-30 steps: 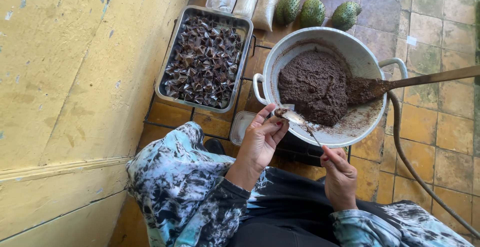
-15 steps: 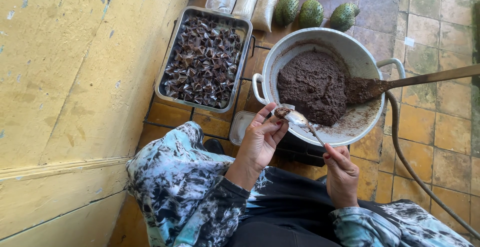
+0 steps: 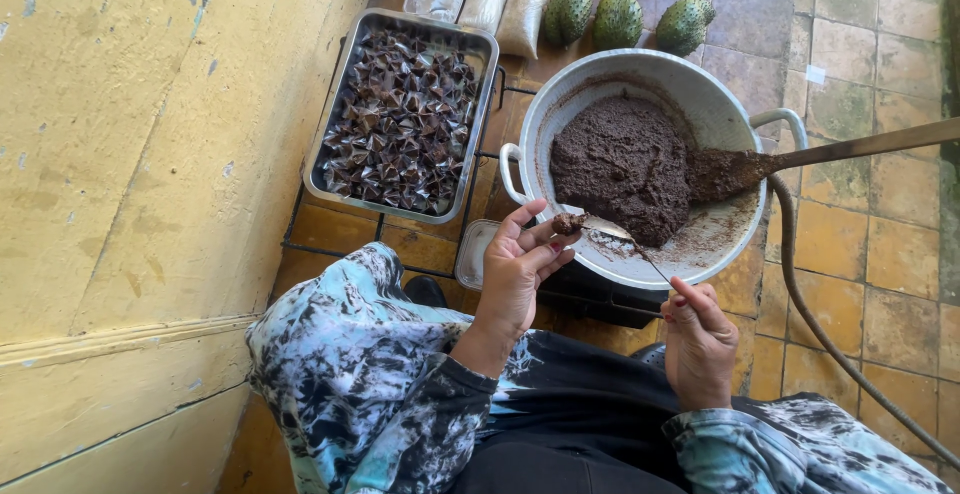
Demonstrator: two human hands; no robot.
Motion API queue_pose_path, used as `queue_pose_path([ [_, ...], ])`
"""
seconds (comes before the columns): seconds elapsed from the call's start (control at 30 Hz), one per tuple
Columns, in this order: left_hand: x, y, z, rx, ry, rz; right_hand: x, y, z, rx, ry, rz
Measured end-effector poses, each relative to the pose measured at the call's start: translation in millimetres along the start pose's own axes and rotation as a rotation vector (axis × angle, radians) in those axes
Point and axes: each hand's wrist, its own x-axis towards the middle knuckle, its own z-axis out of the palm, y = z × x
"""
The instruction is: Filling small wrappers with a dark paste using a spoon
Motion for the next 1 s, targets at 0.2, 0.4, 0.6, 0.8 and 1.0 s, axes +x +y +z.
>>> queue_pose_path([
  [0.2, -3, -1, 3, 0.064, -0.029, 0.038, 0, -10, 2, -0.076, 0.005, -0.022],
  [0.4, 2, -3, -4, -0.201, -0.068, -0.136, -2, -13, 4, -0.252, -0.05, -0.154],
  [0.6, 8, -13, -13, -0.373, -0.063, -0.152, -4, -11, 5, -0.276, -0.061, -0.175],
  [0.8, -1, 0, -3, -0.078, -0.032, -0.02, 1, -17, -3, -0.251, 0.006, -0.205],
  [1.0, -7, 0, 4, 0.112, -0.018, 0.025, 0, -17, -5, -0.274, 0.013, -0.183],
])
